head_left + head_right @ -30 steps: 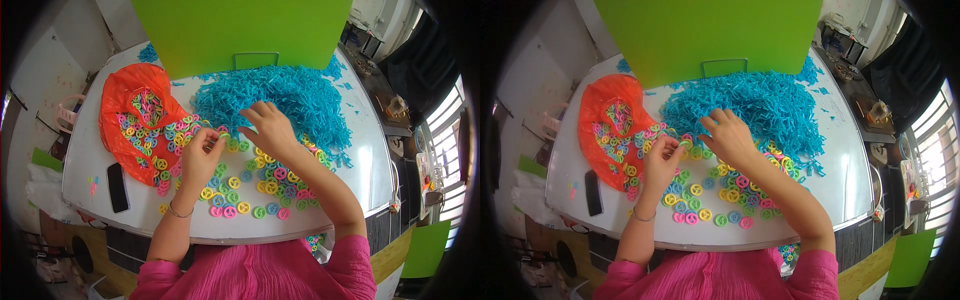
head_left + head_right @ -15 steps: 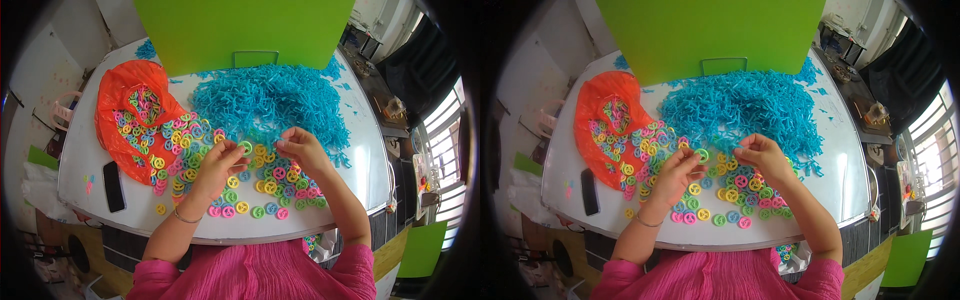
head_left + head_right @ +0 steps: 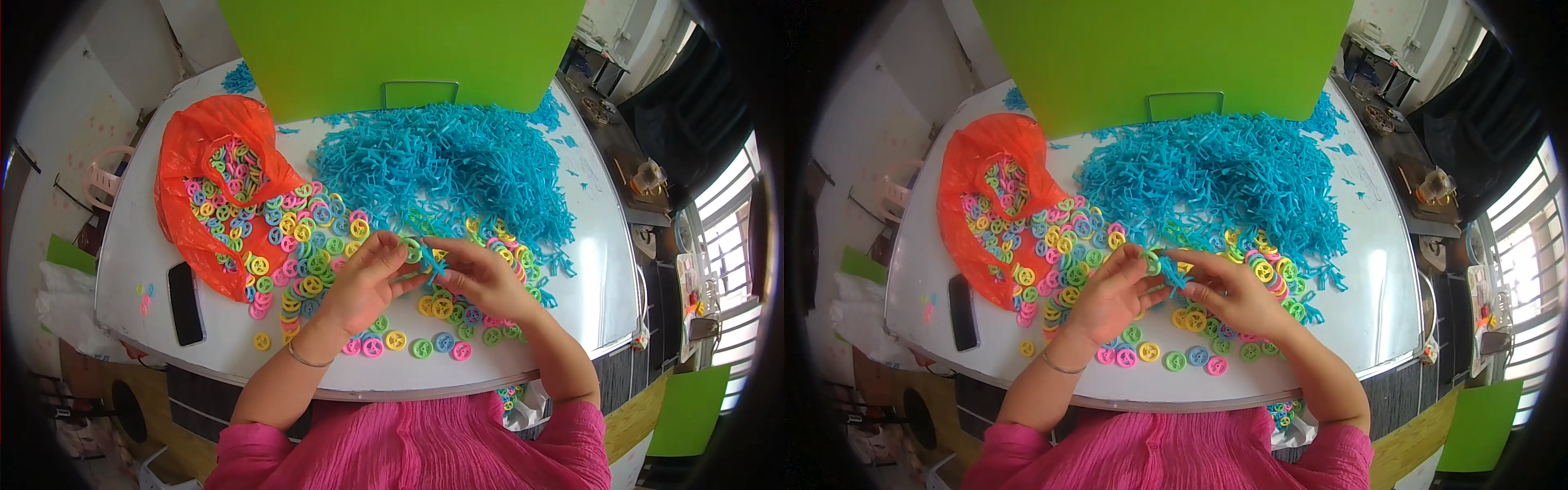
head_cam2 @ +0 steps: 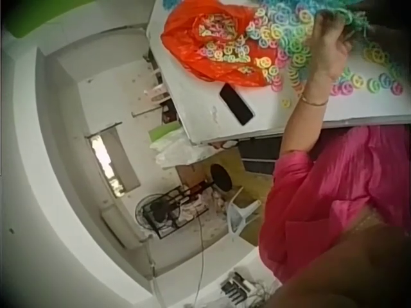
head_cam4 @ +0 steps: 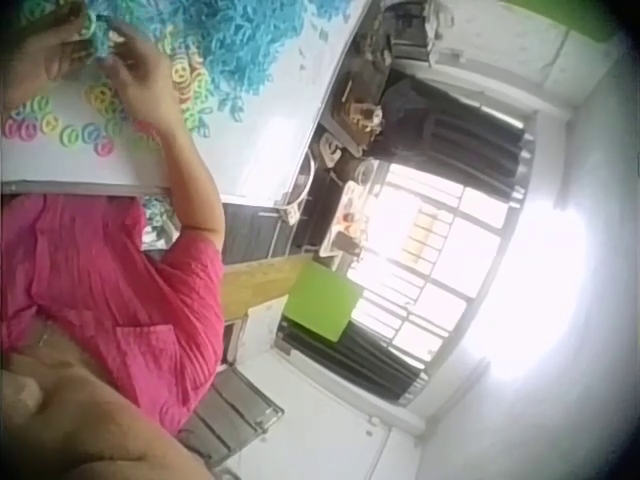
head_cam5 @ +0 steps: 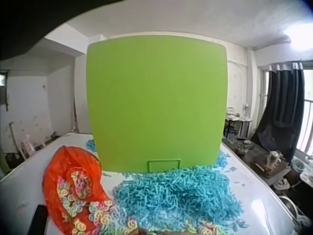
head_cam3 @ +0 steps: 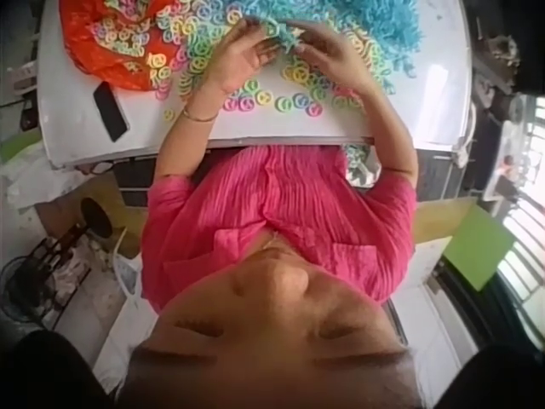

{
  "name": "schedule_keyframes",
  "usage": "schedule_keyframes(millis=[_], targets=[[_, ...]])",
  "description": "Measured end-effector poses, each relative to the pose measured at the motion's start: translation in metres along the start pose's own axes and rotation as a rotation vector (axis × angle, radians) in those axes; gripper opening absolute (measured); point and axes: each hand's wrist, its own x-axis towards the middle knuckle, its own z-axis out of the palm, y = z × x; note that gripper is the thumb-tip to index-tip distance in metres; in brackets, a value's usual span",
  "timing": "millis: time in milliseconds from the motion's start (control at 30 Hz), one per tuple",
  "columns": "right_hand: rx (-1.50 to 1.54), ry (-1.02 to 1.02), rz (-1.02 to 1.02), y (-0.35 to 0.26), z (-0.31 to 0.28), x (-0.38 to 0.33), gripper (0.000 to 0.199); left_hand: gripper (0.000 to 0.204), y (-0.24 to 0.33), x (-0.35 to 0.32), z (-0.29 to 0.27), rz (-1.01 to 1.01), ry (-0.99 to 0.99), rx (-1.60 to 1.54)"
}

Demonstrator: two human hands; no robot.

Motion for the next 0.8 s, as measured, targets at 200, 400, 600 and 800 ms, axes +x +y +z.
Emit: schedule_keyframes(millis=[200,400,600,800], targets=[[-0.429,0.126,-0.19,-0.009,0.013,-0.002,0.065,0.013,0.001,0.001,0.003,0.016,-0.022,0.03],[-0.58,0.287,-0.337,-0.001,0.006,-0.002,0.065,0.011,0.0,0.004,0.001,0.092,0.045,0.118],[-0.173,0.215,-0.159,0.007,0.006,0.0,0.05,0.011,-0.002,0.003,0.003,0.096,0.024,0.117],[-0.18,0.316,-0.077,0.014,0.001,0.002,0.025,0.01,0.0,0.002,0.005,0.077,0.06,0.226]])
